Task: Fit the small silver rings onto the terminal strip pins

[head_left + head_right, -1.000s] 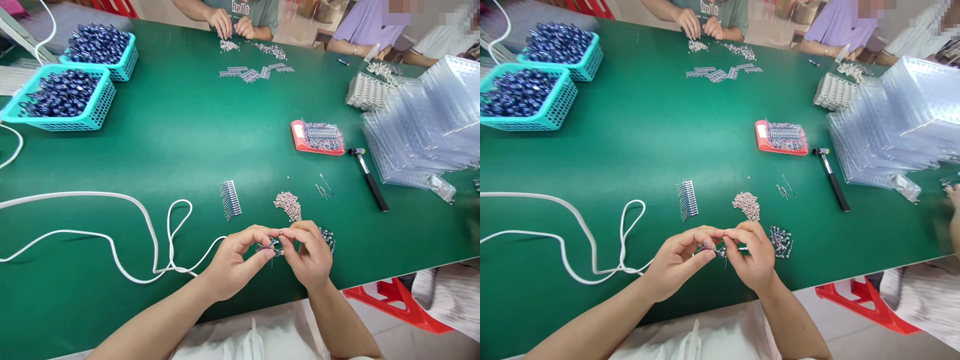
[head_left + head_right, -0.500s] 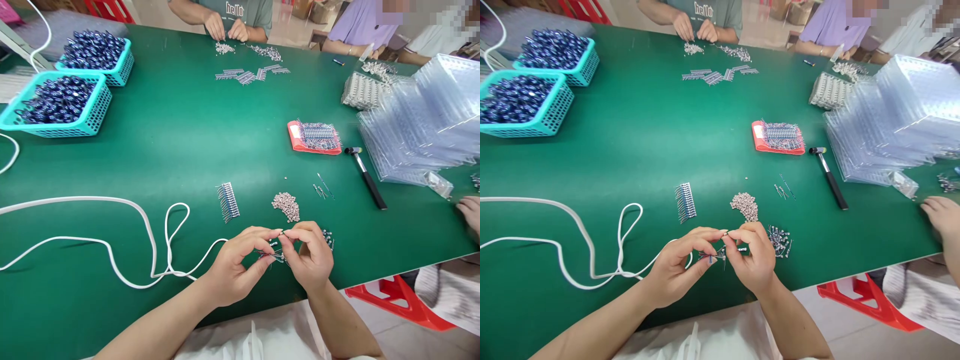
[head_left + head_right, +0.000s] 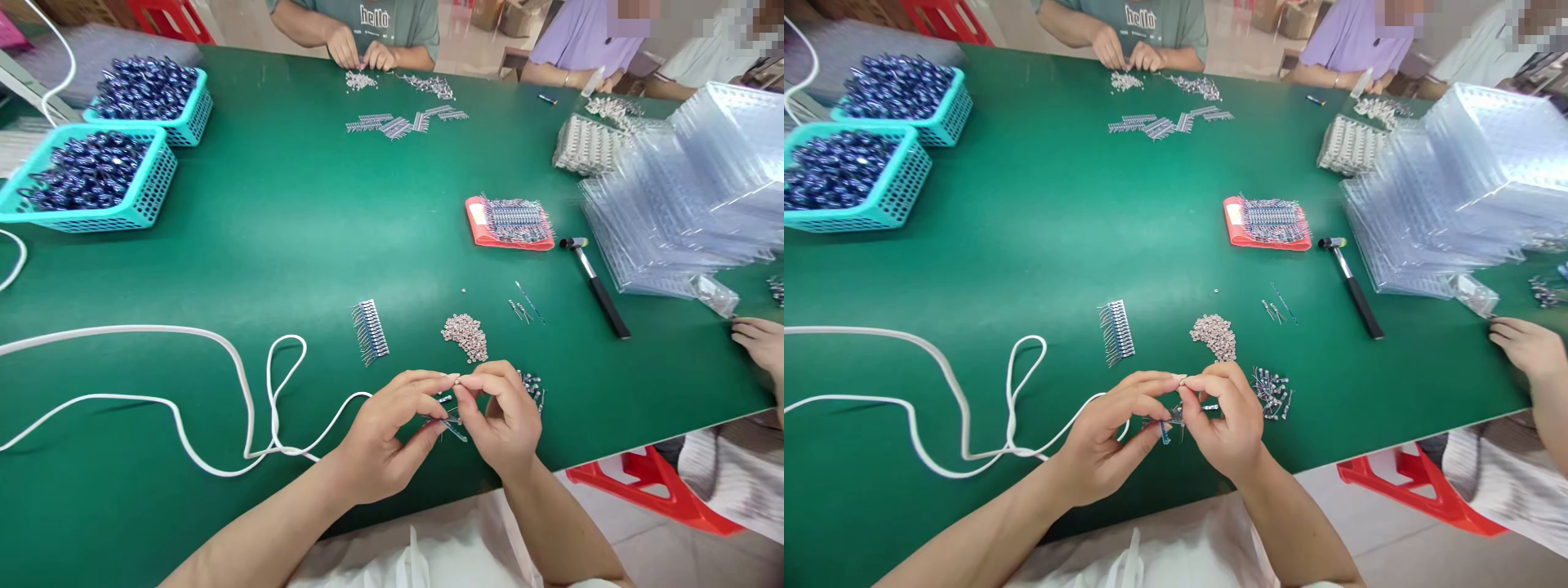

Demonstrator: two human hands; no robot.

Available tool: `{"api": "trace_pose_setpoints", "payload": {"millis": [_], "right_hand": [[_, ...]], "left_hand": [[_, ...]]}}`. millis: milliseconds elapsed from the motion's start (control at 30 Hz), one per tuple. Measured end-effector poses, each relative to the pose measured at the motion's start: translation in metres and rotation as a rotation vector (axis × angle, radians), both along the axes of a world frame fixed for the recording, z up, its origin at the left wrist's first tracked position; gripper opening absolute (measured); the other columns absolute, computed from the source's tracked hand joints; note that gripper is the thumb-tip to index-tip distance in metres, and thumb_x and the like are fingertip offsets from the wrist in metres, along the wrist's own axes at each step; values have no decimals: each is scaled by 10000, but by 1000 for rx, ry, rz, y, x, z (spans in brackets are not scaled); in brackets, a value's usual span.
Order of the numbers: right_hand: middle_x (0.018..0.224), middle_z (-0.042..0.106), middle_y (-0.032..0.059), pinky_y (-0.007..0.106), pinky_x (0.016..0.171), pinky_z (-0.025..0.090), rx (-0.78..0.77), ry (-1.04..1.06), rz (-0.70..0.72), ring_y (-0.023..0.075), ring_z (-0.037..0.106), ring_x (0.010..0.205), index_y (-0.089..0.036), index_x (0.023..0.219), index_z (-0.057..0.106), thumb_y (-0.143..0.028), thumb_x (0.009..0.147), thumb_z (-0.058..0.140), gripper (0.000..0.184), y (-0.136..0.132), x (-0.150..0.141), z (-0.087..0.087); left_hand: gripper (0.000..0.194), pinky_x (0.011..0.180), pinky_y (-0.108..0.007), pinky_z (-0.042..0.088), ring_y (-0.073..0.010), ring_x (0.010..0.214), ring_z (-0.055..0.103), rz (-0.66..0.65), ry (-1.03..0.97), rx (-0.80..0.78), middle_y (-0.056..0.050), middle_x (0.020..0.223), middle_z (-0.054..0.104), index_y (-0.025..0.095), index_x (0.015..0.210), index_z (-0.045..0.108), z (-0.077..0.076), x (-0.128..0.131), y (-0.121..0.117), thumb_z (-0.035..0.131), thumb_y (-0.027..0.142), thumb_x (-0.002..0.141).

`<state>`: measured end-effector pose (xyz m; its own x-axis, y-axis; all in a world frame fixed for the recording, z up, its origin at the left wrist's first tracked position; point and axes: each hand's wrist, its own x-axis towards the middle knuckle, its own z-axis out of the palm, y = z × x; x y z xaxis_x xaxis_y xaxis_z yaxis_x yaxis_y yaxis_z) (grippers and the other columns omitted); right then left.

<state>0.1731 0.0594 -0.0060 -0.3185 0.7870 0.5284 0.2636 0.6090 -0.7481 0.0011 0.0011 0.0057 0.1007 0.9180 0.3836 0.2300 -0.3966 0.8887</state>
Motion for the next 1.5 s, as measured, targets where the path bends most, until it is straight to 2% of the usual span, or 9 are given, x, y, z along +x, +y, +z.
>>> {"api": "trace_pose_setpoints", "payload": {"millis": [333,600,867,1500], "right_hand": [[814,579,6,304,630,502,-8,-5,23,150,590,720,-244,1003,618,-33,795,641,297,0,3,-1],[809,571,4,300,618,503,17,-30,10,146,582,709,-241,997,613,-30,785,644,300,1,4,-2],[869,612,16,290,594,527,53,-41,-26,131,605,685,-260,1047,635,-41,803,649,328,0,4,-1],[877,629,22,285,600,529,55,-39,-17,121,601,675,-247,1069,654,-25,794,664,353,0,4,0]], "left_hand": [[238,892,-382,545,-244,1114,628,-24,-10,-5,-122,1093,723,182,944,622,3,0,2,595,-5,798],[185,924,-410,522,-250,1139,607,-54,-108,-121,-134,1188,692,183,920,634,0,-2,0,604,22,832],[181,941,-416,511,-237,1129,608,-50,-186,-179,-112,1177,694,191,919,630,-2,-2,-2,608,28,846],[195,921,-434,523,-250,1126,605,-36,-127,-122,-127,1177,690,192,937,626,-3,-2,-1,596,25,842]]}}
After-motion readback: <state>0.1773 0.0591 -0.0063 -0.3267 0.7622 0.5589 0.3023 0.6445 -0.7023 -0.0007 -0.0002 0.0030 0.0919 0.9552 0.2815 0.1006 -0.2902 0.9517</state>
